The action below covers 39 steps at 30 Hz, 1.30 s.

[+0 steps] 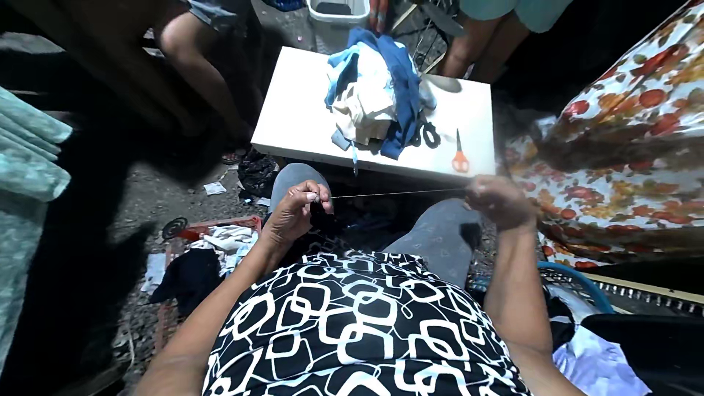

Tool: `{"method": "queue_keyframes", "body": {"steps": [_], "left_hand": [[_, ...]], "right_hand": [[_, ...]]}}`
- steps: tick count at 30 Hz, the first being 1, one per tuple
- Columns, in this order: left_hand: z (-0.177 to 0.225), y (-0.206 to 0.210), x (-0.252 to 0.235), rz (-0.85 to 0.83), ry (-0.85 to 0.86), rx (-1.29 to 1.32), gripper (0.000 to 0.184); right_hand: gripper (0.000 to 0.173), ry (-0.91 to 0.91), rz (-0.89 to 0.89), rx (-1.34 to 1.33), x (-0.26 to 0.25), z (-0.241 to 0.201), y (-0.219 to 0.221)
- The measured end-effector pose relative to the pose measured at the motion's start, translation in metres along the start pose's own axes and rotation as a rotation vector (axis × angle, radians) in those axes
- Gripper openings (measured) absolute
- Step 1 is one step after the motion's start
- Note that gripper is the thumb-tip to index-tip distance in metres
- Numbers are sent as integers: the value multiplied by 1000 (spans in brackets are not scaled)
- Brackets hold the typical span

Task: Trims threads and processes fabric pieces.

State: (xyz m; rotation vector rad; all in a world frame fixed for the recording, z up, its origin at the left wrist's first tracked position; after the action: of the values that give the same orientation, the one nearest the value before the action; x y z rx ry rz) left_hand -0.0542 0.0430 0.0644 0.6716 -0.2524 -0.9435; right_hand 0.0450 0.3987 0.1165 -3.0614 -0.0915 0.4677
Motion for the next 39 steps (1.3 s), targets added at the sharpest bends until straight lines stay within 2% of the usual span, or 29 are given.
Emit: {"method": "queue_keyframes", "body": {"steps": [4, 8, 14, 18, 20, 22, 25, 28, 33, 35, 37, 39], "left_hand": [[-4, -22, 8, 182, -17, -52, 15], [-6, -37, 2, 314, -5, -3, 15], [2, -27, 10, 416, -8, -56, 20], [7, -21, 20, 476, -53, -112, 21], [11, -13, 15, 496, -76, -92, 23], [12, -4, 12, 501, -127, -101, 24], [17, 18, 14, 514, -204, -139, 25], [15, 28, 11, 500, -238, -131, 25], [5, 31, 11, 368, -212, -103, 33], [-3, 24, 14, 290, -197, -53, 34], [-28, -2, -4, 137, -162, 14, 34], [-42, -19, -14, 102, -122, 12, 27]], "right_hand": [[21, -26, 108, 140, 36, -33, -34], [17, -55, 124, 241, 63, -62, -66], [13, -57, 230, 335, 108, -99, -95], [14, -92, 247, 342, 154, -104, -143], [14, -128, 286, 344, 168, -108, -151], [16, -136, 405, 367, 175, -114, -148], [23, -143, 758, 415, 195, -119, -164], [25, -177, 1013, 365, 212, -118, -182], [17, -253, 1264, 228, 217, -114, -182], [17, -278, 1329, 178, 222, -110, -184], [15, -290, 1352, 130, 223, -106, -189], [14, -327, 1353, 60, 217, -104, -185]]}}
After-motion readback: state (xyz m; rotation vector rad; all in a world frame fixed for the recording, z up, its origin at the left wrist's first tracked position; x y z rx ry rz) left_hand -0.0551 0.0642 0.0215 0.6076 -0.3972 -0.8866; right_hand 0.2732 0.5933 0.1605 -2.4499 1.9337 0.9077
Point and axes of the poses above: each hand's wrist, its own x-axis away from the middle knuckle, its own y-axis out of the palm, z = x × y, the point moved 10 cm from there along -x, towards the middle knuckle, and after that the axes turned 14 degrees about -y, right-handed, at the moved point
